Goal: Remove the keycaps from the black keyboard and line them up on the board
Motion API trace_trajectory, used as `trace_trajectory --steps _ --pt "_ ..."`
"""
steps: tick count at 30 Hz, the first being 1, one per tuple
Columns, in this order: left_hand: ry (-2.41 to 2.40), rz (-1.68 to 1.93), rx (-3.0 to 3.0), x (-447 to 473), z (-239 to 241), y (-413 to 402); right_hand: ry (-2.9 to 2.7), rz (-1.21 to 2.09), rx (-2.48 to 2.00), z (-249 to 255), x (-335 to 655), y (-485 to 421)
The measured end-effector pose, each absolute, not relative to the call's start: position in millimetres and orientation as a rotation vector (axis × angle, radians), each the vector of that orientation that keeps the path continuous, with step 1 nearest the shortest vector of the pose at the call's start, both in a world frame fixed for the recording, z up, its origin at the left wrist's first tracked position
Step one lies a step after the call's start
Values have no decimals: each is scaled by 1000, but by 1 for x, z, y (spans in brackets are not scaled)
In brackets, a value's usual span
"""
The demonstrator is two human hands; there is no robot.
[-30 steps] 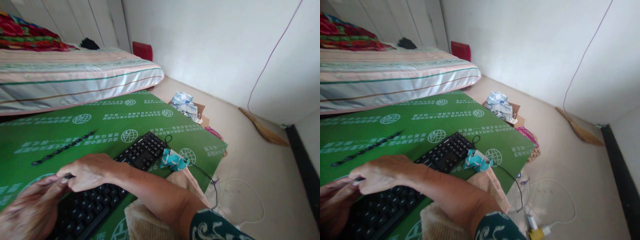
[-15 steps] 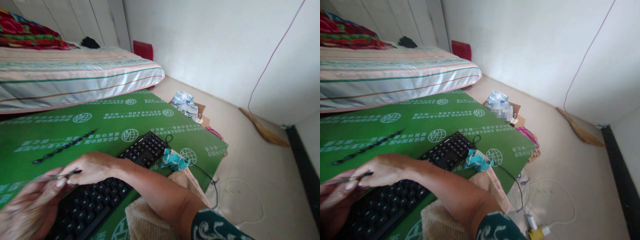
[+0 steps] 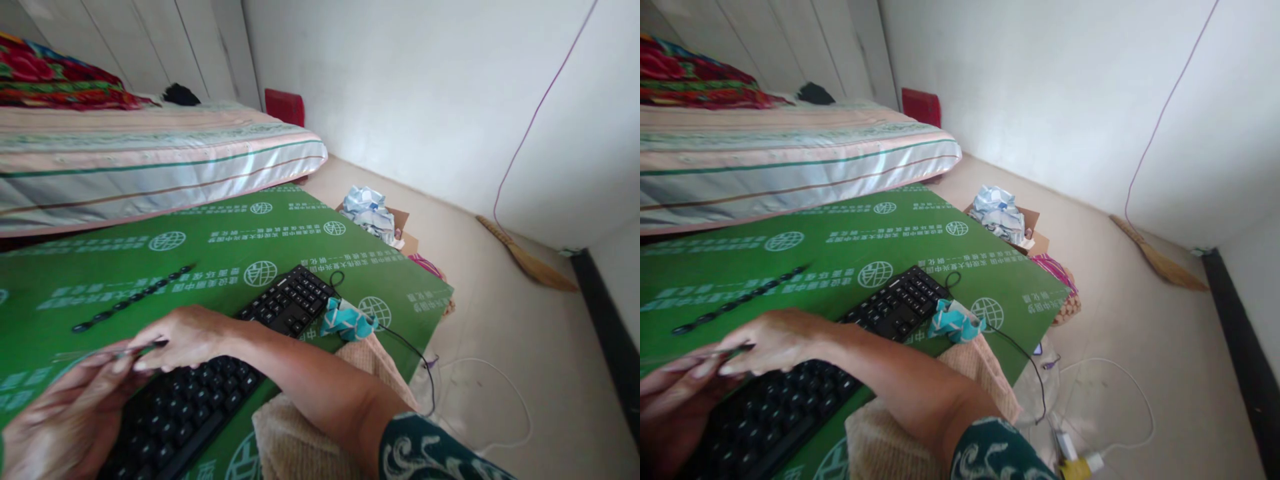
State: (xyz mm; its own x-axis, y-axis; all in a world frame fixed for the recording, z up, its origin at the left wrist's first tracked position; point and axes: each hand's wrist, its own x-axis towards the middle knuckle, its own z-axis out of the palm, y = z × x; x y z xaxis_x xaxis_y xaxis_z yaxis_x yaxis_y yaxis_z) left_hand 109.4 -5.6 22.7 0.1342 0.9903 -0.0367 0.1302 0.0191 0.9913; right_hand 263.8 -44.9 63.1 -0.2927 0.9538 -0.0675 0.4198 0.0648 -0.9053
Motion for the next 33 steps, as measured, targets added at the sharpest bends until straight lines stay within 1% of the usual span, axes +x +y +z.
trace_trajectory --steps 4,10,16,25,33 --pt "1066 1040 1158 110 23 -5 -1849 1165 -1339 67 265 -50" --pt "1059 991 1106 110 27 -8 -1985 821 -1358 65 268 -47" --pt "1088 1018 1068 113 34 -12 -2015 694 -1354 56 266 -37" --pt "1022 1056 1060 114 43 -26 -1985 616 -1365 51 262 -42" --pt "947 1030 1127 104 38 -35 -1873 642 -1379 43 254 -54"
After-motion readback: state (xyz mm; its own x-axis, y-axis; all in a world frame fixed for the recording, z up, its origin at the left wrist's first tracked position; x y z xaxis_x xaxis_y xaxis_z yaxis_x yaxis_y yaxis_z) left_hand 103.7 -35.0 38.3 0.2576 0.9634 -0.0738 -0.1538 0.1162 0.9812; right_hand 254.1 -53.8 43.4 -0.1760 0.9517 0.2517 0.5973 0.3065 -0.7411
